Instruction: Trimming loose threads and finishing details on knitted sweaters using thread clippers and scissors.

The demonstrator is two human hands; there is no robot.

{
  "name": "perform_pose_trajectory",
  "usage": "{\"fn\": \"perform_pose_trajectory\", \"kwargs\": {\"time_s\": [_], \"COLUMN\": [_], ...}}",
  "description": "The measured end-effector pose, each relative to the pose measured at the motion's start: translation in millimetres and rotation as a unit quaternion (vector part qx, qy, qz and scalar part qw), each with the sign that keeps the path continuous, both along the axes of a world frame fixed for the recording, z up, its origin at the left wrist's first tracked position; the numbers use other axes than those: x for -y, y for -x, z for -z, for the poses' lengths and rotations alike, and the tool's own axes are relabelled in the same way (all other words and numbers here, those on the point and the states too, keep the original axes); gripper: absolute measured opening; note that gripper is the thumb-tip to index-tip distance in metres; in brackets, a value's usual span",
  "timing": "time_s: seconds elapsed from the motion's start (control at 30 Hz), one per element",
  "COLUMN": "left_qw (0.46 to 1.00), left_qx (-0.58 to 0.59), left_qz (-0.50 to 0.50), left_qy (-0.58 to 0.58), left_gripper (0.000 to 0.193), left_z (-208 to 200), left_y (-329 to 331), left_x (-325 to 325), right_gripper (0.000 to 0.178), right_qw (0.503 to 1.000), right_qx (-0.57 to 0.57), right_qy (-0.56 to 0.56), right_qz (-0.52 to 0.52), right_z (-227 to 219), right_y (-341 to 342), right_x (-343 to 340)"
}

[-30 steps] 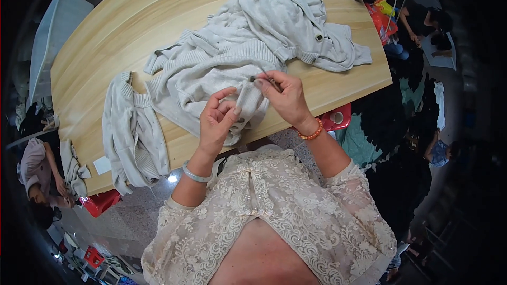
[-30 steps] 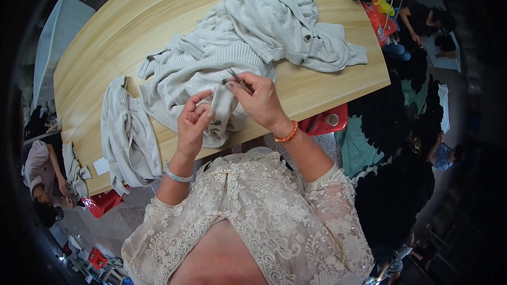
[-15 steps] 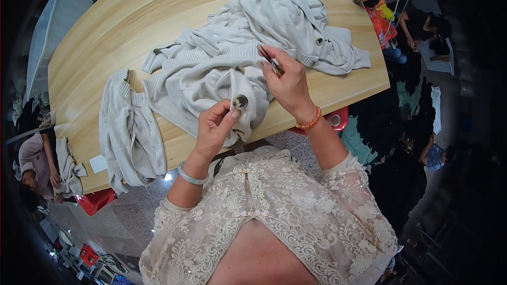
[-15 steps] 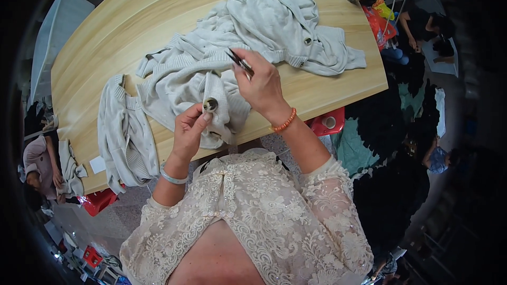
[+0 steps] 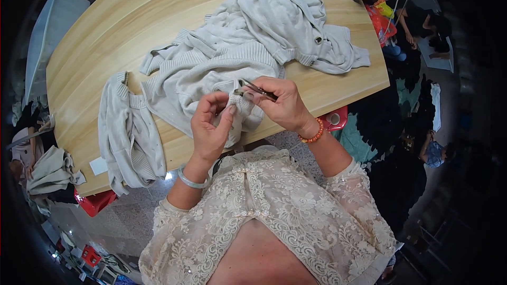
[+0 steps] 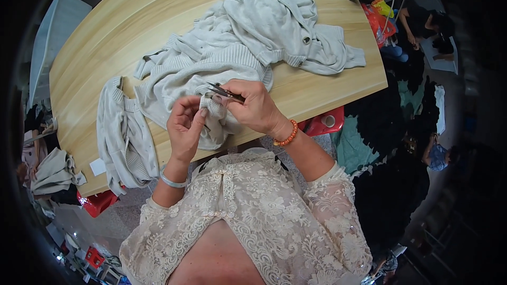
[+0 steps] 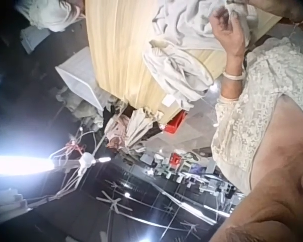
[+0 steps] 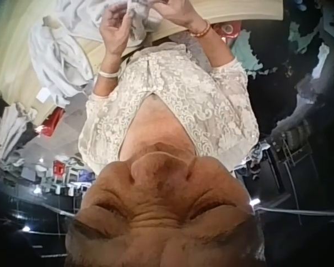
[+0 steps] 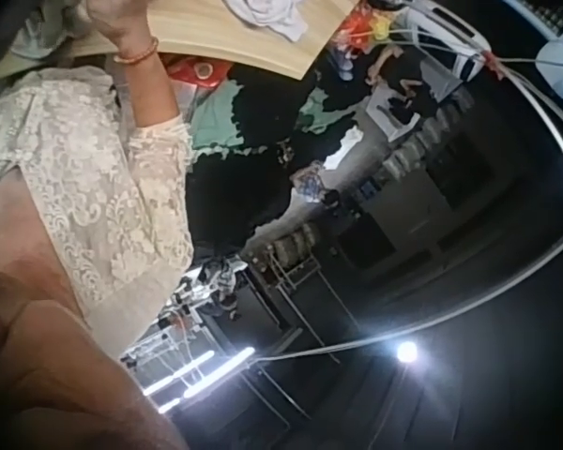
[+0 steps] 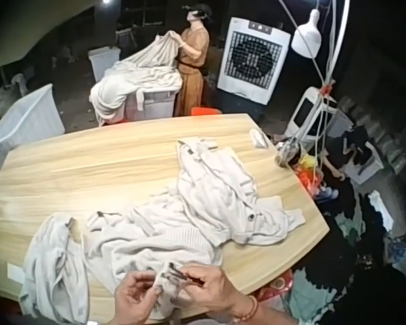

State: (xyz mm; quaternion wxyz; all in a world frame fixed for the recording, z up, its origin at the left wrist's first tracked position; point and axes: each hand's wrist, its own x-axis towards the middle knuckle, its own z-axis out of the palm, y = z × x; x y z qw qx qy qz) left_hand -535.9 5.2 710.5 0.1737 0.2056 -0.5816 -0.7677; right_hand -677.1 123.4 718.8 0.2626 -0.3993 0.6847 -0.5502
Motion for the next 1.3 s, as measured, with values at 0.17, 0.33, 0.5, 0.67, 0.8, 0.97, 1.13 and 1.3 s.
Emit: {"fn": "perform_pose_trajectory", "kwargs": {"time_s": [0.17,0.33,0.5,0.67,0.8,0.97,1.13,1.3], "left_qw": [0.998,0.996,0.997,0.997,0.998,0.998,0.998,0.997], "left_qx": [-0.027,-0.026,-0.047,-0.033,-0.038,-0.038,-0.038,-0.041], "left_qz": [0.050,0.054,0.008,-0.033,-0.036,-0.048,-0.056,-0.065], "left_qy": [-0.038,-0.062,-0.066,-0.065,-0.044,-0.019,0.007,0.018], "left_gripper": [0.032,0.026,0.024,0.023,0.023,0.023,0.025,0.025], "left_z": [5,6,10,12,9,9,8,10], "left_y": [-4,-10,-11,-16,-14,-14,-15,-16], "left_x": [10,11,7,7,4,0,-4,-6], "right_gripper": [0.012,0.015,0.024,0.031,0.032,0.032,0.032,0.033], "right_qw": [0.988,0.978,0.986,0.987,0.979,0.967,0.966,0.966], "right_qx": [0.154,0.207,0.163,-0.139,-0.191,-0.241,-0.241,-0.241], "right_qy": [0.005,0.016,-0.012,-0.064,-0.045,-0.049,-0.055,-0.058], "right_qz": [0.021,0.012,0.038,0.039,0.047,0.073,0.078,0.069], "right_z": [2,-3,-5,-36,-39,-38,-38,-38], "right_y": [-5,-9,-13,-15,-27,-33,-35,-36], "right_x": [-2,1,-2,-16,-17,-16,-16,-16]}}
